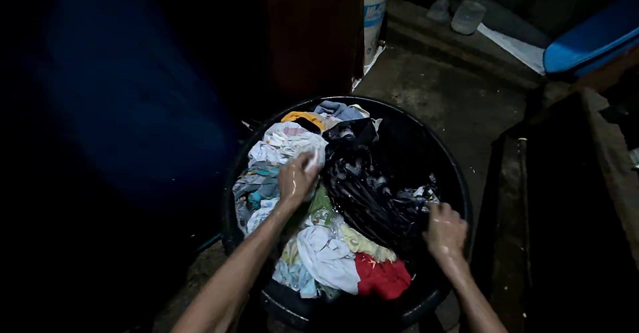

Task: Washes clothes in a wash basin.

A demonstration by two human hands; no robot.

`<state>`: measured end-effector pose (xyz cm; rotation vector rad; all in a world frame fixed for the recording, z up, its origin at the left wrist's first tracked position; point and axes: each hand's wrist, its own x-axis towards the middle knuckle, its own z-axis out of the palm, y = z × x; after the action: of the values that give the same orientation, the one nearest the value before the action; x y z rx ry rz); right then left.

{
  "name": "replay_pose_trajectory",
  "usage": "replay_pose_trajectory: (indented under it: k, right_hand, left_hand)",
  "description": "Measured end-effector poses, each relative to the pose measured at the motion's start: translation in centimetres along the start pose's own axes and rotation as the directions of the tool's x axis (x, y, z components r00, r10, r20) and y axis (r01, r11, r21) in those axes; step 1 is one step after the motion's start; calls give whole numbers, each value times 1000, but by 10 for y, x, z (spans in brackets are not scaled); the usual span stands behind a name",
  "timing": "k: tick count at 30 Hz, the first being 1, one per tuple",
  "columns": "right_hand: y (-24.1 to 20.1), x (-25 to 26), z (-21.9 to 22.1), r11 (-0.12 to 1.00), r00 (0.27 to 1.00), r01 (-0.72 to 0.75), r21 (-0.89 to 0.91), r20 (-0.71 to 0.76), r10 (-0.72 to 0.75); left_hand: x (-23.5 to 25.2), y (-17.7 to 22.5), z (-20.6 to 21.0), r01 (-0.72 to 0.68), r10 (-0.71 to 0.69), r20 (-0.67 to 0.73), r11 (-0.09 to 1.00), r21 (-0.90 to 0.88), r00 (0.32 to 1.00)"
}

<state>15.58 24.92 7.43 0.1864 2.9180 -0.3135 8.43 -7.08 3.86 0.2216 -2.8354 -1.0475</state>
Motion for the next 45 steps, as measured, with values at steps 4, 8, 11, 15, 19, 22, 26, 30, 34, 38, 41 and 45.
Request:
replay_pose_trajectory:
  k: [4, 8, 11, 15, 19, 22, 26, 30, 34, 38, 41, 45]
  right_hand:
    - [-88, 44, 45, 967, 948, 241, 84, 191, -253]
    - [-127, 78, 99, 969, 950, 246, 24, 191, -247]
    - [-117, 69, 101, 913, 916, 382, 143, 70, -394]
    - [-89, 4, 52, 745, 910, 289, 602, 68, -408]
    - [-30, -51, 21, 819, 948, 155, 553, 150, -280]
    - [6, -62, 42, 902, 980, 110, 418, 108, -170]
    - [28, -86, 62, 894, 944, 317, 316, -200, -264]
    - [56, -81, 84, 819, 743, 573, 36, -443, -501]
    - [57, -80, 90, 777, 671, 629, 21, -520, -529]
    - [57, -77, 93, 787, 658, 617, 12, -556, -507]
    - [57, -77, 94, 785, 655, 619, 19, -564, -503]
    - [60, -80, 98, 758, 640, 651, 42, -567, -518]
  left_hand:
    - [-38, -9, 14, 186, -207, 300, 978, 95, 931]
    - [-48, -27, 25, 175, -184, 236, 983, 60, 954]
    - [-45, -43, 33, 121, -120, 180, 993, 6, 976]
    - [-44, -49, 29, 121, -110, 172, 991, -53, 979]
    - [-48, -27, 25, 261, -232, 133, 925, -276, 964]
    - [-76, 27, 26, 39, 8, 112, 910, -412, 994]
    - [-132, 101, 52, -303, 460, 241, 820, -486, 855]
    - [-125, 83, 98, -299, 438, 652, 899, -320, 619]
    - [-34, 36, 101, -430, 426, 479, 896, -109, 768]
    - [40, 11, 78, -273, 188, 381, 944, 184, 905]
    - [-8, 53, 82, -280, 250, 315, 959, 54, 916]
    - [-137, 103, 97, -367, 450, 582, 893, -262, 678]
